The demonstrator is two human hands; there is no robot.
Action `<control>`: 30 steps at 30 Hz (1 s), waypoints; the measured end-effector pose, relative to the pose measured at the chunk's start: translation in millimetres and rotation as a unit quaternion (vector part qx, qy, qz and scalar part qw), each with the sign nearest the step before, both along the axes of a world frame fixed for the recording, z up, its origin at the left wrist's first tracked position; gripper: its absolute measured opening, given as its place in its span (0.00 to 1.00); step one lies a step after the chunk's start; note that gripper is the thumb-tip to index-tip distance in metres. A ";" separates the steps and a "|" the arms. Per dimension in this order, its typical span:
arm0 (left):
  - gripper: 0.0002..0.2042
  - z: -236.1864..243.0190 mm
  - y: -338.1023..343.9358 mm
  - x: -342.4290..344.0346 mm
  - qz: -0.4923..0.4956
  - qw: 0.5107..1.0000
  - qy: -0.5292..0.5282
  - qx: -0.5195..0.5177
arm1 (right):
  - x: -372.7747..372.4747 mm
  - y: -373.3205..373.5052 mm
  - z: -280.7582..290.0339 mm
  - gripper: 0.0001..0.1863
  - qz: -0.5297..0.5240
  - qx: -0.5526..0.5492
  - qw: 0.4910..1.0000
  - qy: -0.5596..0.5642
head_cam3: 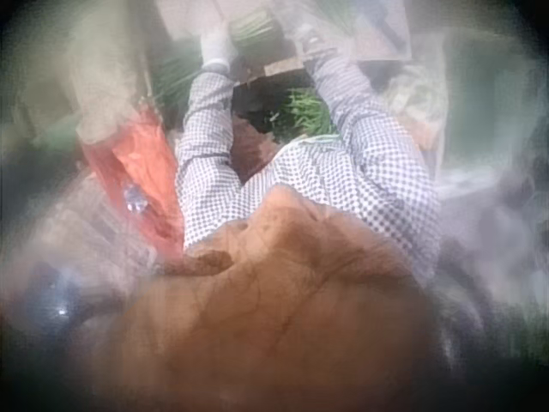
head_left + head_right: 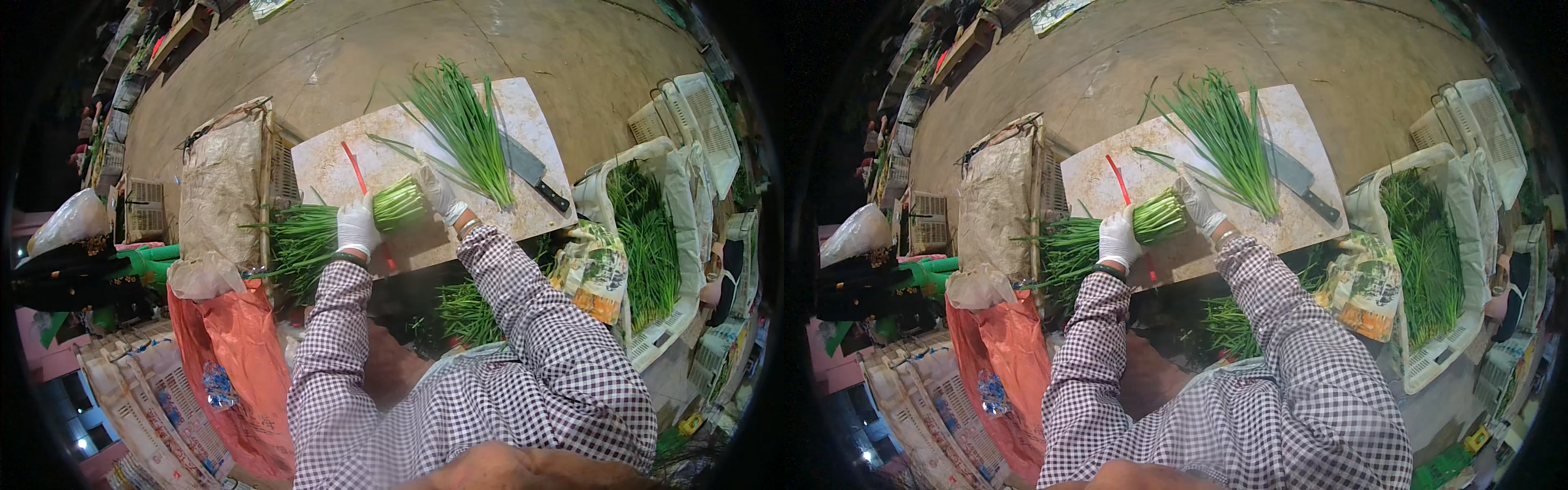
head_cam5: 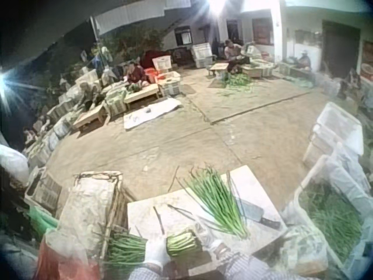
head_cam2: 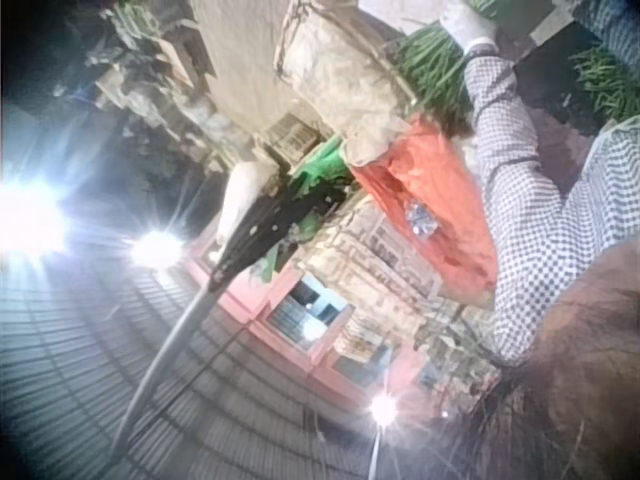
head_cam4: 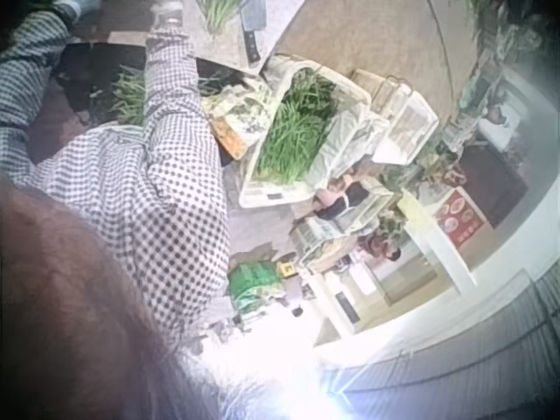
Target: The person gathers and bundles green chives, secures them with a rubber band, trims the roots using a knife, and places the finished bundles into a plastic crate.
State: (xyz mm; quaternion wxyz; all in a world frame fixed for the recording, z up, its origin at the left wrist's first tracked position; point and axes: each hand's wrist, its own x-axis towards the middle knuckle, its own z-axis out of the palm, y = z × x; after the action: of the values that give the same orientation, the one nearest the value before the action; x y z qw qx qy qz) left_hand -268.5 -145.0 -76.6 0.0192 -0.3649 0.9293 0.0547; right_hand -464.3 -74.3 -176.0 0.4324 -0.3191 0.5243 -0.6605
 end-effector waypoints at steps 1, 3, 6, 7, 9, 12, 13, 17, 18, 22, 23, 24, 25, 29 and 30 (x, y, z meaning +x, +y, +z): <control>0.45 -0.3 -0.2 0.6 -0.001 1.000 0.002 0.002 | -1.5 0.9 0.1 0.25 -0.019 -0.009 1.000 -0.003; 0.45 0.8 -1.9 2.0 -0.002 1.000 0.006 0.005 | 2.9 3.5 3.1 0.26 -0.012 -0.006 0.999 0.050; 0.49 -0.1 1.6 -4.0 -0.013 0.999 -0.013 0.039 | 21.0 4.8 13.3 0.26 0.027 0.007 0.987 0.156; 0.49 -0.3 -0.4 -4.1 -0.012 0.998 -0.021 0.050 | 22.9 2.1 17.8 0.25 0.015 -0.004 0.988 0.153; 0.50 -2.0 0.5 1.0 -0.001 0.999 -0.027 0.041 | 11.1 14.3 49.1 0.24 0.087 0.084 0.988 0.093; 0.51 1.3 1.5 -4.8 -0.006 0.998 -0.033 0.044 | -4.8 7.7 65.4 0.11 -0.046 -0.087 0.911 0.401; 0.51 2.7 0.7 -4.3 -0.005 0.998 -0.037 0.047 | -8.7 9.7 78.9 0.09 -0.037 -0.104 0.871 0.478; 0.51 5.6 -0.2 -4.8 -0.005 0.997 -0.039 0.060 | -14.1 13.8 92.5 0.06 0.086 -0.024 0.831 0.549; 0.51 7.9 -0.2 -5.0 -0.006 0.998 -0.039 0.056 | -14.4 10.5 92.0 0.07 0.095 -0.018 0.825 0.557; 0.50 4.3 -0.3 -2.6 -0.005 0.999 -0.028 0.040 | -12.9 11.1 89.2 0.06 0.098 -0.034 0.824 0.556; 0.50 2.6 0.1 -0.3 -0.005 0.999 -0.025 0.031 | -11.8 12.4 88.3 0.06 0.104 -0.034 0.832 0.544; 0.50 3.6 1.4 -1.0 -0.009 1.000 -0.020 0.022 | -9.9 15.5 87.7 0.05 0.093 -0.024 0.824 0.559; 0.50 4.7 2.3 -1.8 -0.012 1.000 -0.016 0.013 | -11.6 15.8 83.4 0.05 0.095 -0.013 0.830 0.549; 0.50 11.0 3.1 -1.8 -0.011 0.999 -0.014 0.028 | -15.6 18.0 81.4 0.05 0.117 0.018 0.854 0.506; 0.51 9.3 3.9 0.0 -0.013 0.999 -0.027 0.021 | -15.1 18.2 88.4 0.05 0.131 0.016 0.850 0.510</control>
State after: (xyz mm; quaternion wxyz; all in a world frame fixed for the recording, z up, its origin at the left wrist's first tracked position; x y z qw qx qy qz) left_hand -268.5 -141.1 -67.4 0.0529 -0.3533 0.9318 0.0640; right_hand -479.5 -56.1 -87.6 0.1919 -0.6699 0.6352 -0.3331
